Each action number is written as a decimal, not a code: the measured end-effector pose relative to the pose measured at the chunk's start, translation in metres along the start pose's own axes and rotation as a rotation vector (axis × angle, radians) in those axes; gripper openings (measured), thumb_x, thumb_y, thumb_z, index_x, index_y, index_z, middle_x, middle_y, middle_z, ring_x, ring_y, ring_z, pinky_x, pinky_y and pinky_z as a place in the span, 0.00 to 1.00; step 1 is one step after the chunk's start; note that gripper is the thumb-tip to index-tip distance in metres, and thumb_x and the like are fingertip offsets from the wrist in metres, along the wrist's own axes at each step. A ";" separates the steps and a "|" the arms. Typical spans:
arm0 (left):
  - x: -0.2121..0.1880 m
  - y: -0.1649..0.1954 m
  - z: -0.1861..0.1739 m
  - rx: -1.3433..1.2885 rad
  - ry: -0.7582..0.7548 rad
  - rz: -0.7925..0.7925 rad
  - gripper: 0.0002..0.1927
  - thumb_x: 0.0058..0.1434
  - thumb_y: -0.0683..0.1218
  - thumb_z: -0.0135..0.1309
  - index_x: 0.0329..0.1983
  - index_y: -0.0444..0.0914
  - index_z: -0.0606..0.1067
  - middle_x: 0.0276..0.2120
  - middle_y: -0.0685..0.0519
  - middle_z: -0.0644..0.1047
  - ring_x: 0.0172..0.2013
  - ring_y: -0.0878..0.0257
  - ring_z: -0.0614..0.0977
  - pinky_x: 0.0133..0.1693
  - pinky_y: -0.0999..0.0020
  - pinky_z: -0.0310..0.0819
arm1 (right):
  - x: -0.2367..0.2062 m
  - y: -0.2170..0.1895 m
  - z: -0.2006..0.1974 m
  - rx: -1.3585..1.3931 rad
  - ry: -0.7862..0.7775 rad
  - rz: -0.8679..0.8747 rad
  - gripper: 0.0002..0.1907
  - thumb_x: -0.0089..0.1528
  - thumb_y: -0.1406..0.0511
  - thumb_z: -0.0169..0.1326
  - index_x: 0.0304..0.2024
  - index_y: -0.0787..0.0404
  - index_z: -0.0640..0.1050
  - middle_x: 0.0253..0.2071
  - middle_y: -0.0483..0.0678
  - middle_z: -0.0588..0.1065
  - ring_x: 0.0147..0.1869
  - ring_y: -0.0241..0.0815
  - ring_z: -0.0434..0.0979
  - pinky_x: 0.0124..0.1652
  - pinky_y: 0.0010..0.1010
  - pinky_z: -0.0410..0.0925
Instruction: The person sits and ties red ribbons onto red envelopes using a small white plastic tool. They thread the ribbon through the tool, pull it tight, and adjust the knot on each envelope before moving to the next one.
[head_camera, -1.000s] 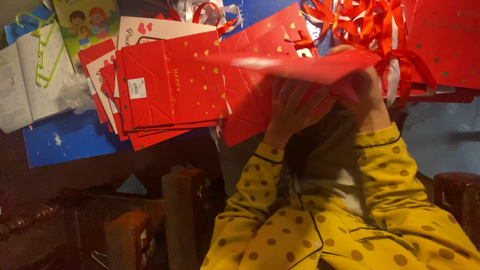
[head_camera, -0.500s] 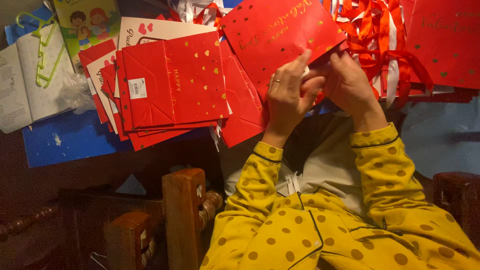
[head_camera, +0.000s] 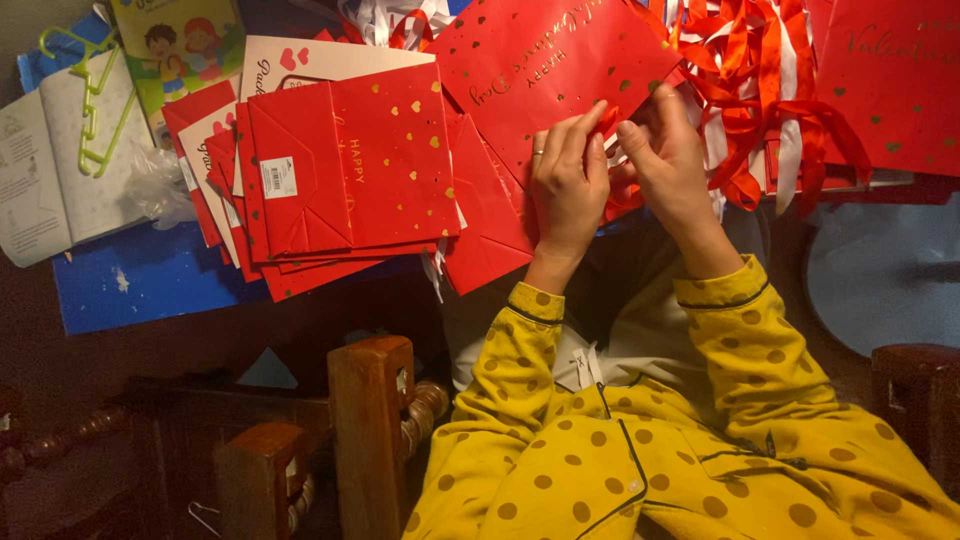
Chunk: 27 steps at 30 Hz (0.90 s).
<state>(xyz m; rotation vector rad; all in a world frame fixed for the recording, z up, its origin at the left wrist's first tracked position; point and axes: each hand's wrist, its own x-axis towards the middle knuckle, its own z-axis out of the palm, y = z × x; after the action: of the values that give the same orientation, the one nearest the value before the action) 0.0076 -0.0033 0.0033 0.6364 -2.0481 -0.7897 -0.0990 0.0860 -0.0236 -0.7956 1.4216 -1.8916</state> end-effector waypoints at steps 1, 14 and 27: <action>-0.001 0.002 -0.001 -0.001 -0.010 -0.005 0.16 0.69 0.40 0.52 0.59 0.43 0.76 0.47 0.52 0.78 0.47 0.56 0.77 0.53 0.63 0.73 | 0.000 -0.001 0.000 -0.112 0.007 -0.052 0.21 0.79 0.70 0.50 0.73 0.66 0.63 0.58 0.49 0.71 0.50 0.32 0.73 0.44 0.24 0.73; 0.001 0.009 -0.005 -0.022 0.066 -0.087 0.05 0.68 0.47 0.58 0.45 0.43 0.80 0.36 0.54 0.76 0.40 0.57 0.77 0.45 0.63 0.72 | -0.010 0.000 0.005 0.060 0.107 -0.122 0.21 0.71 0.75 0.43 0.67 0.64 0.62 0.57 0.49 0.69 0.48 0.33 0.77 0.39 0.24 0.78; -0.004 0.003 -0.002 -0.212 0.110 -0.158 0.07 0.73 0.45 0.53 0.46 0.37 0.75 0.41 0.50 0.79 0.44 0.55 0.81 0.48 0.63 0.77 | -0.008 0.003 0.008 -0.067 0.160 -0.155 0.07 0.74 0.76 0.48 0.53 0.66 0.66 0.57 0.54 0.74 0.45 0.34 0.79 0.44 0.27 0.77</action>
<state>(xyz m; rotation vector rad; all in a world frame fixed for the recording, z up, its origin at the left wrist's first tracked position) 0.0106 0.0006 0.0045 0.7099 -1.8015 -1.0254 -0.0871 0.0872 -0.0252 -0.8224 1.5665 -2.0743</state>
